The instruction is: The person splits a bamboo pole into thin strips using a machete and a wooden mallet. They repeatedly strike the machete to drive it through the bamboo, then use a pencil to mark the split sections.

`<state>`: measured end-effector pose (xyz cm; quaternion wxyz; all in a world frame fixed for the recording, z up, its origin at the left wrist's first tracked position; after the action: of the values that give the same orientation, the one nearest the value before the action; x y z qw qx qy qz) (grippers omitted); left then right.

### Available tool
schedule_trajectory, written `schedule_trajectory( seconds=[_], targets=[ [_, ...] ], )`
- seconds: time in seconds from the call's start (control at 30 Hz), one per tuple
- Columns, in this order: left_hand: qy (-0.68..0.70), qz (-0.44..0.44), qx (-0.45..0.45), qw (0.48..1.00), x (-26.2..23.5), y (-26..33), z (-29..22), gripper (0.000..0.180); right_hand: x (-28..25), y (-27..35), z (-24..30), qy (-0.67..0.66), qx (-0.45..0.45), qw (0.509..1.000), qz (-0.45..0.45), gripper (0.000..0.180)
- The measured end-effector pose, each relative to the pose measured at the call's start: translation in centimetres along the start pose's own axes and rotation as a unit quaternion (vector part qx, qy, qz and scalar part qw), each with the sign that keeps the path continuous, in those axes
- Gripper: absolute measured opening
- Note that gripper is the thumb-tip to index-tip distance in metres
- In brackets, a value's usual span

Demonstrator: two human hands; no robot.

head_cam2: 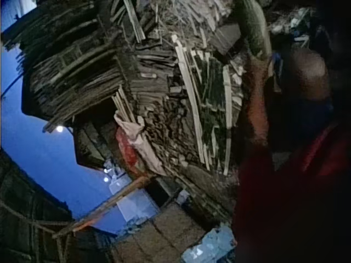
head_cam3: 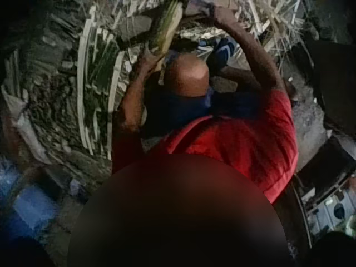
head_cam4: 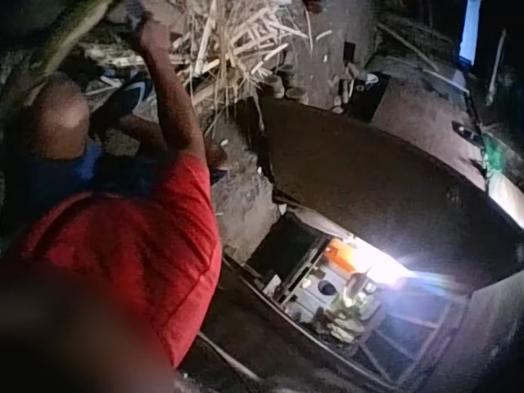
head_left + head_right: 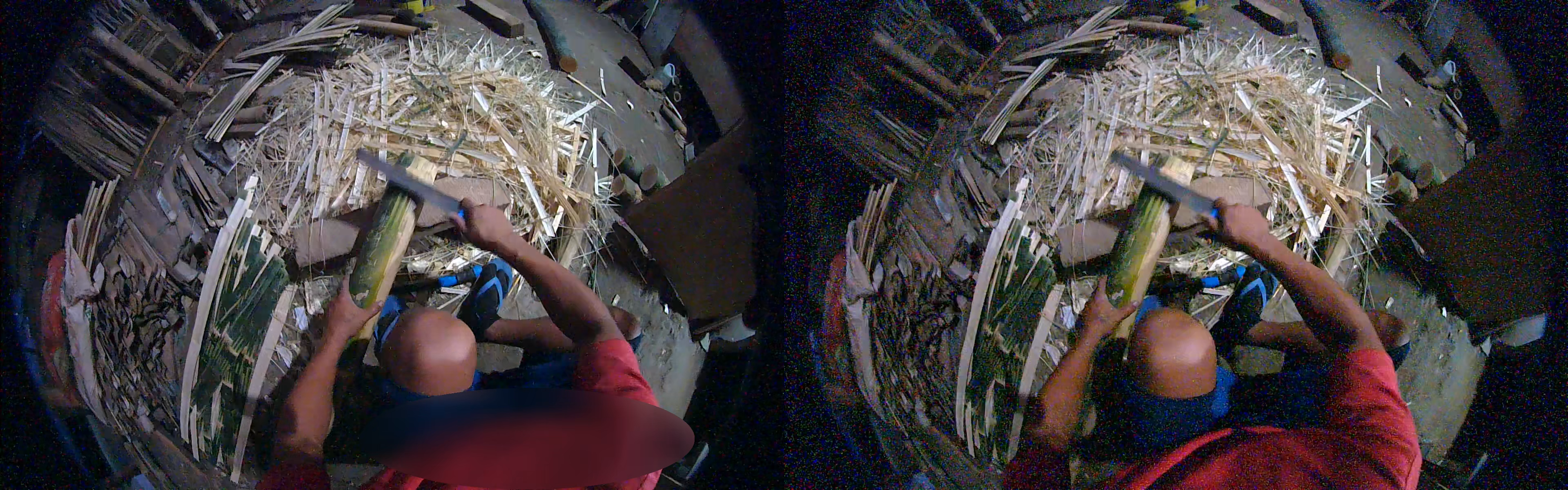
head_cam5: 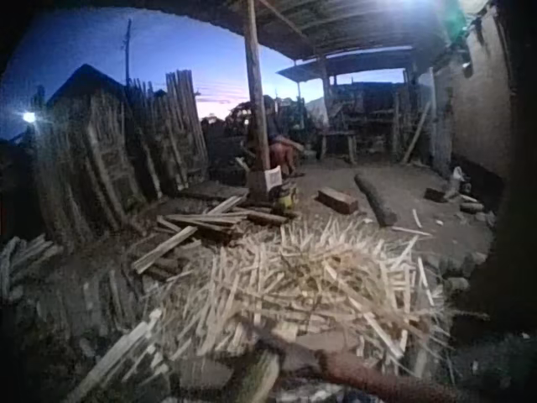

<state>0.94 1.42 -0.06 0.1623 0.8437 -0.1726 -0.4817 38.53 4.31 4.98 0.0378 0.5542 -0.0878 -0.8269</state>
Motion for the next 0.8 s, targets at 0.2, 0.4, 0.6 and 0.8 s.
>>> schedule_trajectory(
  seconds=[0.2, 0.4, 0.6, 0.8],
  targets=[
    [-0.045, -0.075, 0.012, 0.996, 2.4, 1.0, -0.8, 0.118, -4.1, 1.7, 2.4, 0.08, -0.098, 0.989, 0.077, 0.054],
    [-0.029, -0.078, 0.029, 0.996, 1.6, 1.4, -1.3, 0.116, -2.4, -0.5, -2.2, 0.094, -0.1, 0.988, 0.067, 0.051],
    [-0.029, -0.067, 0.015, 0.997, 1.4, 1.9, -1.6, 0.117, -5.0, -2.0, -3.7, -0.053, 0.132, 0.983, -0.119, 0.065],
    [-0.048, -0.098, -0.006, 0.994, 3.1, 2.1, -1.9, 0.114, -4.5, 1.4, 0.4, 0.094, -0.047, 0.986, 0.126, 0.048]
  ],
)
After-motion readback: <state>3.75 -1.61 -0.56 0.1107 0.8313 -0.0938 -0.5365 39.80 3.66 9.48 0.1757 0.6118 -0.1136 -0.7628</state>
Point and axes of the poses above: each hand's wrist, its own y-axis away from the middle knuckle, its own x-axis out of the palm, z = x × y, the point moved 1 cm from there along -y, towards the middle knuckle, and after that the axes turned 2 degrees about -x, right-handed, at the moved point
